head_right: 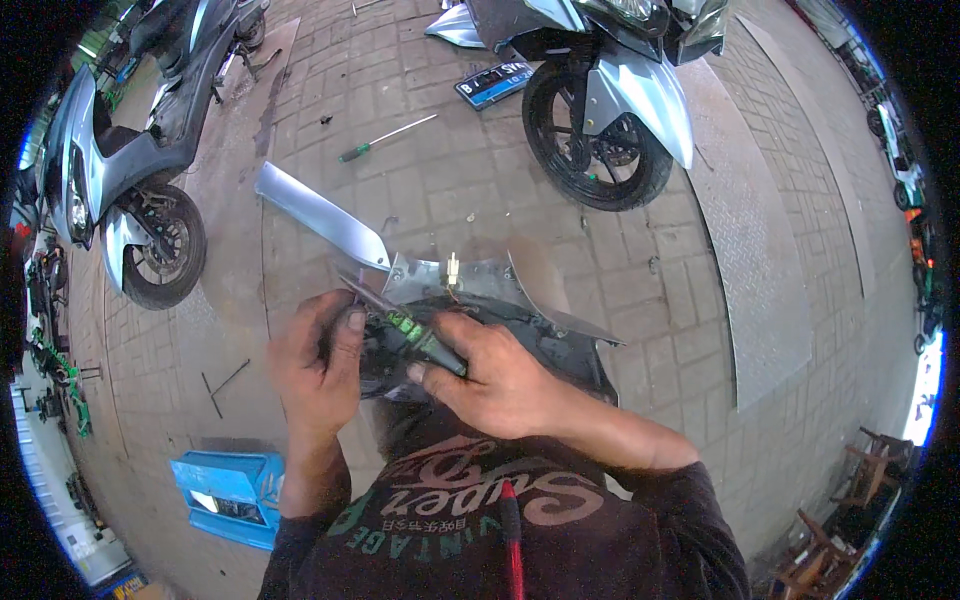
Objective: The person tapes electrical wires on a motorcycle fairing component and then uses pliers to strip or crimp a wire before installing the fairing piece onto the front of a motorcycle.
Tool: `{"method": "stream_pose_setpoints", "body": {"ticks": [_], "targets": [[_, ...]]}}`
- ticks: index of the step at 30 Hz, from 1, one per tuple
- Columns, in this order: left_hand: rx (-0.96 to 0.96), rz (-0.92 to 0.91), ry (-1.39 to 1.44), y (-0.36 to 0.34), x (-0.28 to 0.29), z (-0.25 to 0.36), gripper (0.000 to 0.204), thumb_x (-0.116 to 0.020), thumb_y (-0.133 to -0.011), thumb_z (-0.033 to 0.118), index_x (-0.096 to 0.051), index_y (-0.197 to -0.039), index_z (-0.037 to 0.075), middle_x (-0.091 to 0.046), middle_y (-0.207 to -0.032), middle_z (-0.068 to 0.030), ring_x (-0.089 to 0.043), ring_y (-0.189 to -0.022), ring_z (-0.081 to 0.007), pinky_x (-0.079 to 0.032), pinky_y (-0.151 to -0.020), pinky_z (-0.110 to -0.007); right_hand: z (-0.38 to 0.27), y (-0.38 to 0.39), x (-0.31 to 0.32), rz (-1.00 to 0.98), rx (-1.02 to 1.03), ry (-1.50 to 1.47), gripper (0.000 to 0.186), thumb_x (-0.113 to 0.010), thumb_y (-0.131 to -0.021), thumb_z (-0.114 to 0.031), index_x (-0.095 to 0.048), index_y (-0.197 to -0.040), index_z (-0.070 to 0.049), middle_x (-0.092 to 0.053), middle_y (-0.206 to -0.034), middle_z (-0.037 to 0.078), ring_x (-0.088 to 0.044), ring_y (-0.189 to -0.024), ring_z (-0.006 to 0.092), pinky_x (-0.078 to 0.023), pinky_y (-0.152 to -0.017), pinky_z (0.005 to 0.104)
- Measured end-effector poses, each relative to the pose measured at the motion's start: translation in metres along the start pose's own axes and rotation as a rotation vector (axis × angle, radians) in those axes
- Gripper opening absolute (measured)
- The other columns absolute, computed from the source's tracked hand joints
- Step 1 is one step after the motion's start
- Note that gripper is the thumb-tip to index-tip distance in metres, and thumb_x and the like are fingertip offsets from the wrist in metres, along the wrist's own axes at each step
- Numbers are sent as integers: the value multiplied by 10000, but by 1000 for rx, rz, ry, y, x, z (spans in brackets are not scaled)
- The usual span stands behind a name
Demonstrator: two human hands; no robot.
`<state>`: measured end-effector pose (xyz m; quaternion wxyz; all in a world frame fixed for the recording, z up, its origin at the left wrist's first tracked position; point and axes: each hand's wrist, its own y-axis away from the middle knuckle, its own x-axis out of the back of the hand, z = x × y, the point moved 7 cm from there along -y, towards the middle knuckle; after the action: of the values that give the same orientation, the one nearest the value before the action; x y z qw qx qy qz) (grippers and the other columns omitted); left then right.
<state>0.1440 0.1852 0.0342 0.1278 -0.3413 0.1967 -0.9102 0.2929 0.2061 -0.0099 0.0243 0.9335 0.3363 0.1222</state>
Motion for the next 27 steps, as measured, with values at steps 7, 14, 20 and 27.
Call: {"method": "stream_pose_setpoints", "body": {"ticks": [7,14,20,27], "targets": [[-4,-104,-79,-7,0,16,160,-649,-739,32,-600,-890,10,-627,-774,-115,-610,-616,-271,-460,-522,-333,-8,-5,4,-64,-41,7,256,-589,-838,-194,-492,-931,23,-537,-766,239,-541,-751,435,-427,-647,436],[-35,-108,-84,-7,3,18,169,-657,-711,26,-605,-871,13,-624,-768,-113,-609,-620,-271,-465,-527,-328,-16,-8,3,-83,40,66,233,-594,-817,-160,-473,-882,27,-526,-763,243,-528,-773,449,-413,-644,463],[-56,-107,-87,-7,5,19,176,-663,-703,24,-606,-869,14,-618,-755,-107,-598,-611,-267,-459,-528,-335,-19,-11,2,-27,136,165,207,-597,-786,-127,-465,-840,23,-506,-759,233,-499,-757,434,-405,-669,475],[14,-102,-95,-5,6,15,185,-667,-717,32,-597,-887,10,-606,-801,-109,-590,-677,-263,-461,-575,-335,-23,-13,5,71,217,248,171,-627,-753,-67,-505,-843,13,-494,-710,151,-537,-614,322,-409,-562,381]]}}
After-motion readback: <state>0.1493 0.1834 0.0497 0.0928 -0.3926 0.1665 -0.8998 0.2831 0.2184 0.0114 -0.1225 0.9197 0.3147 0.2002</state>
